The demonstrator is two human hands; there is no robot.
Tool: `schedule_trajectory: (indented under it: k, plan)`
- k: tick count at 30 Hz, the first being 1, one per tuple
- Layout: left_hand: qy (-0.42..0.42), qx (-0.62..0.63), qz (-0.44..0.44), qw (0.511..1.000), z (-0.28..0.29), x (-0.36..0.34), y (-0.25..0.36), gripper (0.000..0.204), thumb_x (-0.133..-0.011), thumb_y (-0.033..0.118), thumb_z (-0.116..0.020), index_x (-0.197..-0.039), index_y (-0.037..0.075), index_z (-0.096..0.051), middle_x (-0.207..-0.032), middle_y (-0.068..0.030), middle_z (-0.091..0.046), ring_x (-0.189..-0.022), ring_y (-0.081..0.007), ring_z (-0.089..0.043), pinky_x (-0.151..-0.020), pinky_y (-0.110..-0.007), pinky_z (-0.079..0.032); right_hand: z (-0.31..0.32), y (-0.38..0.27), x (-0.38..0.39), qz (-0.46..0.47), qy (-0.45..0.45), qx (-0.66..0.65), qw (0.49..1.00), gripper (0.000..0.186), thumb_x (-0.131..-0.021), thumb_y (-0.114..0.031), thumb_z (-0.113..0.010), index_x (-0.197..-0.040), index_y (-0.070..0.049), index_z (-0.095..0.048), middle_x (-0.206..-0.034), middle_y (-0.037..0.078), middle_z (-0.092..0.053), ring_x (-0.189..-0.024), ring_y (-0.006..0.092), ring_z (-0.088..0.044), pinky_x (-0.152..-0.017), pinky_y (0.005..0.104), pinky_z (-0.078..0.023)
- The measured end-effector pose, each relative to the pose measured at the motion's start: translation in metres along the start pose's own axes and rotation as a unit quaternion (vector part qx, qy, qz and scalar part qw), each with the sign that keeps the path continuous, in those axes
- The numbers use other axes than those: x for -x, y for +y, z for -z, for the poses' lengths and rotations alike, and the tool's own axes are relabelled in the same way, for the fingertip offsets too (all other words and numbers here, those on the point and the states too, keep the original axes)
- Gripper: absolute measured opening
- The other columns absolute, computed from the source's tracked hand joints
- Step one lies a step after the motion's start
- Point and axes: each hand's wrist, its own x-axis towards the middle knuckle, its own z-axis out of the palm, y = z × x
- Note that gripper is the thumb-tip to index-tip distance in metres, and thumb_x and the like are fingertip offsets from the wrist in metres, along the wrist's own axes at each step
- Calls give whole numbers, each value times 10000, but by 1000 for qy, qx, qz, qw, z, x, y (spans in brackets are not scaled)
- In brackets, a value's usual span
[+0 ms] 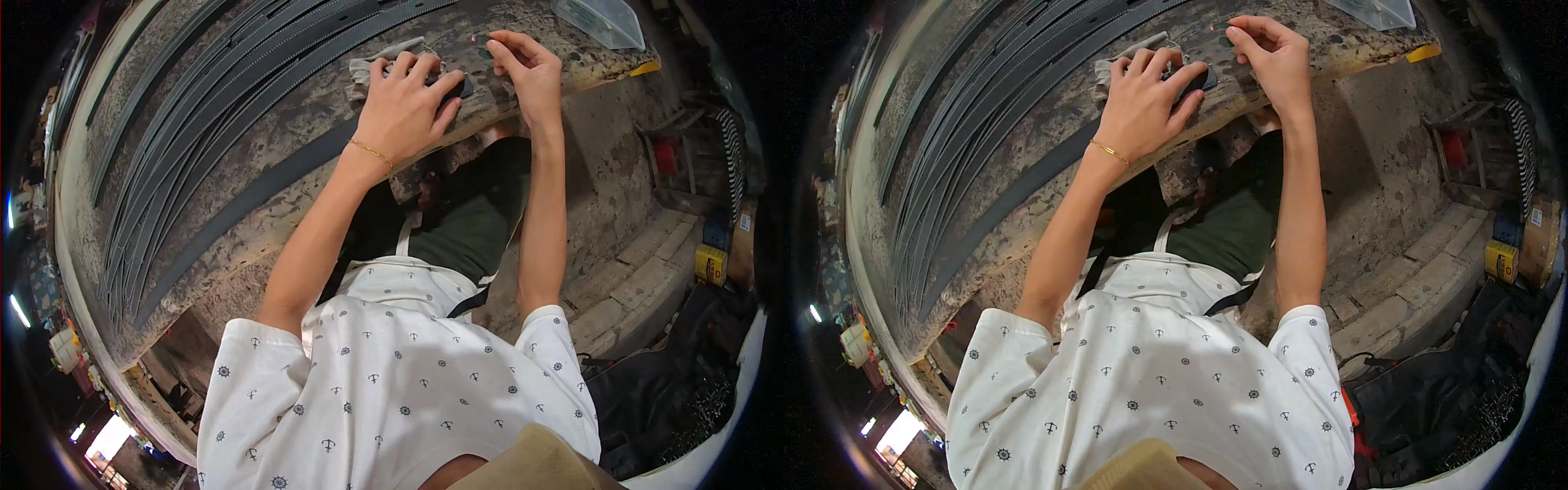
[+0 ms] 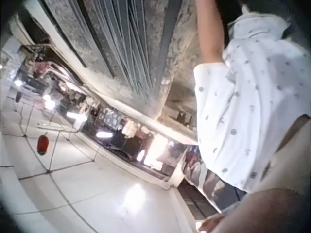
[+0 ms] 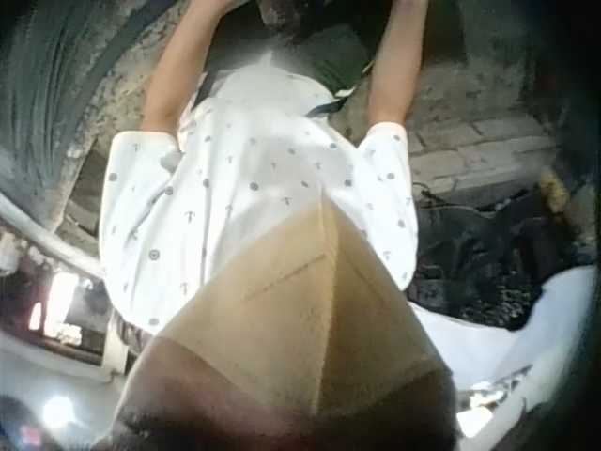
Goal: The recorder is applying a liquid adhesive or finish to the ends and edges of leather belt strips using a small applicator.
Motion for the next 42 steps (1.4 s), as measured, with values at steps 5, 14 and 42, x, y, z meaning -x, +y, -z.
schedule_trajectory:
  k: [5, 14, 42]
  plan:
    - [45, -6, -16, 999, -1, 2, -4, 310, -933, 333, -621, -1217, 213, -649, -1117, -54, -581, -1058, -255, -528, -924, -473, -393, -3, 0, -3, 18, 0, -43, 999, 195, -904, -141, -746, -1054, -17, -743, -812, 8, -692, -697, 69, -604, -640, 231, -492]
    - [31, -11, 5, 999, -1, 2, 1, 334, -943, 337, -612, -1206, 133, -646, -1142, -81, -592, -1071, -278, -533, -929, -451, -398, 0, -4, 0, 16, 6, -20, 1000, 189, -916, -138, -727, -1060, -16, -744, -833, 14, -705, -725, 76, -628, -655, 230, -503]
    - [55, 38, 24, 997, -6, 3, 0, 270, -928, 241, -667, -1084, 22, -687, -1087, -107, -635, -1042, -292, -576, -952, -430, -416, -1, -5, -6, 40, -163, 134, 977, 125, -912, -31, -685, -1016, -5, -748, -868, -26, -666, -776, 40, -579, -684, 202, -454]
